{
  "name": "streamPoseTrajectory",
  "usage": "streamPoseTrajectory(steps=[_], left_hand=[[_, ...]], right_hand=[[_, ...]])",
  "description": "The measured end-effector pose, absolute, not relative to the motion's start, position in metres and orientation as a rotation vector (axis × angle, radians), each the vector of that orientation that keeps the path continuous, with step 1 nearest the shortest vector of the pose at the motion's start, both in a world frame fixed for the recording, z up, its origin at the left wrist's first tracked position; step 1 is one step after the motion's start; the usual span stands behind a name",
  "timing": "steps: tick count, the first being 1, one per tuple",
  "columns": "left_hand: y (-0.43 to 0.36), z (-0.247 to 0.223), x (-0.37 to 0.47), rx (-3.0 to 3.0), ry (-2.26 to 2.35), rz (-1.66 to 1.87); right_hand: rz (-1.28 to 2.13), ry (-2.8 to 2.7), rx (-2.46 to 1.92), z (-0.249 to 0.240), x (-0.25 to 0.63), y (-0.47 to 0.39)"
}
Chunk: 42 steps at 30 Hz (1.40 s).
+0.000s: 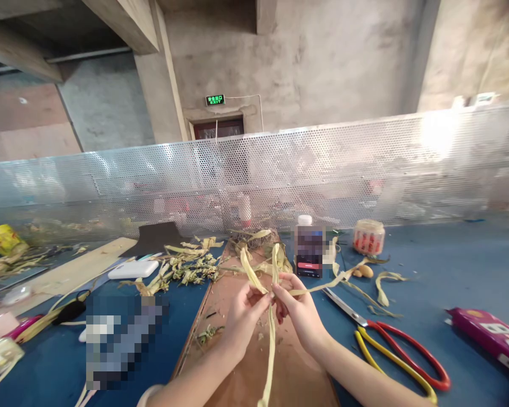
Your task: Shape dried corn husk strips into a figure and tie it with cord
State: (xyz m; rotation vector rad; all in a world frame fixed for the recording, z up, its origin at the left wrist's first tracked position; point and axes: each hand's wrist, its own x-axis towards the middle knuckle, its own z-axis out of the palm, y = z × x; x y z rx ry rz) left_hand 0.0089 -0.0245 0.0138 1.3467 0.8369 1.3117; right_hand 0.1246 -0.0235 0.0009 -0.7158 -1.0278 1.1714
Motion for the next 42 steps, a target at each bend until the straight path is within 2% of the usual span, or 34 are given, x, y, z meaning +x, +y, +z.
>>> streamPoseTrajectory(steps=[13,21,30,42], left_hand=[[-0.015,0.009,0.01,1.231,0.684,1.178],[-0.014,0.005,0.004,1.316,0.902,1.353],[-0.009,0.002,0.0,1.328,0.946,1.355],[-0.008,0.007,-0.002,1.438,0.951,1.312]], right_hand=[[1.14,-1.248,-0.695,-0.002,0.129,-0.023],[1.072,-1.405,-0.793,-0.004,0.128,-0.024],[0.895,-1.628,-0.77,0.0,0.135,-0.02],[0.965,-1.677,-0.785,-0.007,0.138,-0.011]])
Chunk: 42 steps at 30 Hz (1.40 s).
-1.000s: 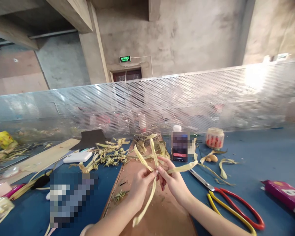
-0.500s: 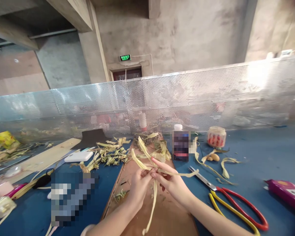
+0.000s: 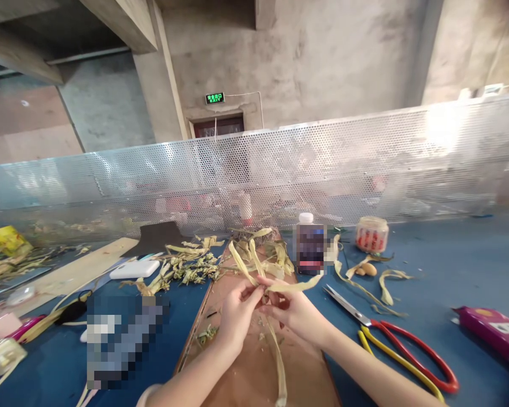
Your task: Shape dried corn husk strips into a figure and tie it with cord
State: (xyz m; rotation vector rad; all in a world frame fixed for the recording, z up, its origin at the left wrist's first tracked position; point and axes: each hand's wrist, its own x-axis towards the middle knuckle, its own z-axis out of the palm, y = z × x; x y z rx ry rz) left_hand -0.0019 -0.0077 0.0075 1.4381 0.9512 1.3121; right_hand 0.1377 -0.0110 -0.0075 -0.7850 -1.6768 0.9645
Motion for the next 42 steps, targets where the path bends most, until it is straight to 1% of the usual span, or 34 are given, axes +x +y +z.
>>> streamPoseTrajectory(steps=[6,12,16,21,26,30,35,39,42], left_hand=[[-0.007,0.008,-0.002,1.47,0.987,1.32],[-0.011,0.01,-0.004,1.512,1.026,1.315],[-0.014,0.012,-0.003,1.545,1.003,1.398],[-0.011,0.011,-0.003,1.547,0.966,1.451],[-0.007,0.008,-0.006,1.633,1.013,1.422],[-0.008,0.009,-0.006,1.555,0.913,1.338],[-0.01,0.011,-0.007,1.518,0.928,1.274],[-0.009,0.01,-0.008,1.457,0.832,1.232],[-0.01,0.013,-0.009,1.492,0.864,1.227]], right_hand=[[0.946,-1.719,-0.8,-0.011,0.137,-0.006],[1.019,-1.648,-0.804,-0.011,0.136,-0.008],[1.05,-1.577,-0.821,-0.011,0.133,-0.011],[1.173,-1.456,-0.727,-0.012,0.131,-0.012],[1.221,-1.415,-0.667,-0.006,0.129,-0.014],[1.246,-1.387,-0.598,-0.001,0.128,-0.016],[1.3,-1.307,-0.596,0.0,0.131,-0.014],[1.237,-1.32,-0.677,0.0,0.134,-0.013],[1.209,-1.311,-0.725,-0.002,0.135,-0.013]])
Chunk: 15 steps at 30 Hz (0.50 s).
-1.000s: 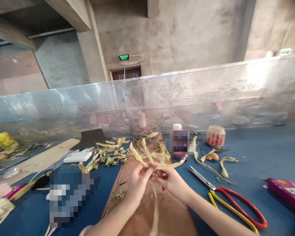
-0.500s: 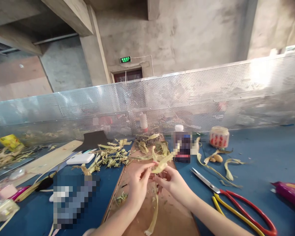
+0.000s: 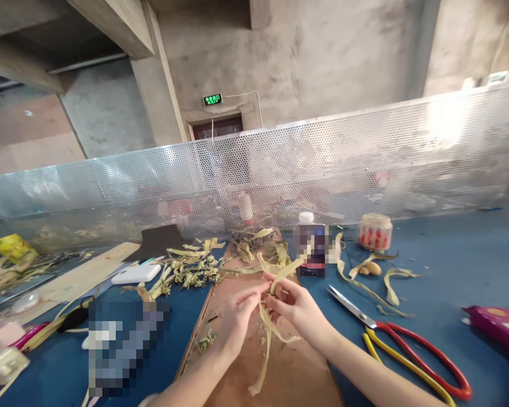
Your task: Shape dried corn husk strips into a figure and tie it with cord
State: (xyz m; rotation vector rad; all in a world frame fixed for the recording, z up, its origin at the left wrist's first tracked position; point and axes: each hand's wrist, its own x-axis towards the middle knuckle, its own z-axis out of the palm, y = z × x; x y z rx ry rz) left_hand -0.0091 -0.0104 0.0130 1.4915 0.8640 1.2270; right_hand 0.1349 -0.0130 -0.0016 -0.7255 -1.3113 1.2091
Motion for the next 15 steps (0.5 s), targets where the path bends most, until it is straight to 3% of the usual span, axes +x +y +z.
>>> streamPoseTrajectory(steps=[15], left_hand=[[-0.0054,0.0186,-0.008,1.697,1.023,1.165]], right_hand=[[1.2,-1.554,-0.691,-0.0075,0.1403,-0.0153]])
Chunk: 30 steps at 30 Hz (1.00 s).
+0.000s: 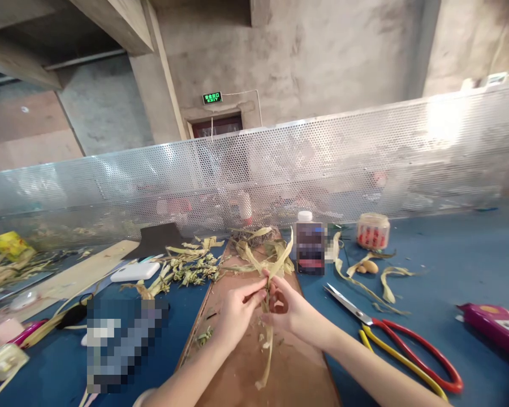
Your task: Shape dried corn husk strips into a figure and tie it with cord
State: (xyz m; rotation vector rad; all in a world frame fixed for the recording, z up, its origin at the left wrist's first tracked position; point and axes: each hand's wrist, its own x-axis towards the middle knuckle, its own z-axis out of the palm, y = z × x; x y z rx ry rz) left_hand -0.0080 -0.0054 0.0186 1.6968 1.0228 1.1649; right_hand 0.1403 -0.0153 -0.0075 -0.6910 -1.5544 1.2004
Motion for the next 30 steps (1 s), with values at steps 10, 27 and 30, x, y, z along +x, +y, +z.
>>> streamPoseTrajectory(steps=[10,27,30], left_hand=[[-0.011,0.024,-0.004,1.528,0.919,1.245],[-0.007,0.018,-0.005,1.339,1.011,1.35],[-0.005,0.017,-0.005,1.315,1.001,1.283]], right_hand=[[1.287,-1.476,-0.628,-0.005,0.142,-0.016],[1.3,-1.34,-0.528,-0.004,0.136,-0.017],[1.317,-1.352,-0.579,-0.004,0.137,-0.016]])
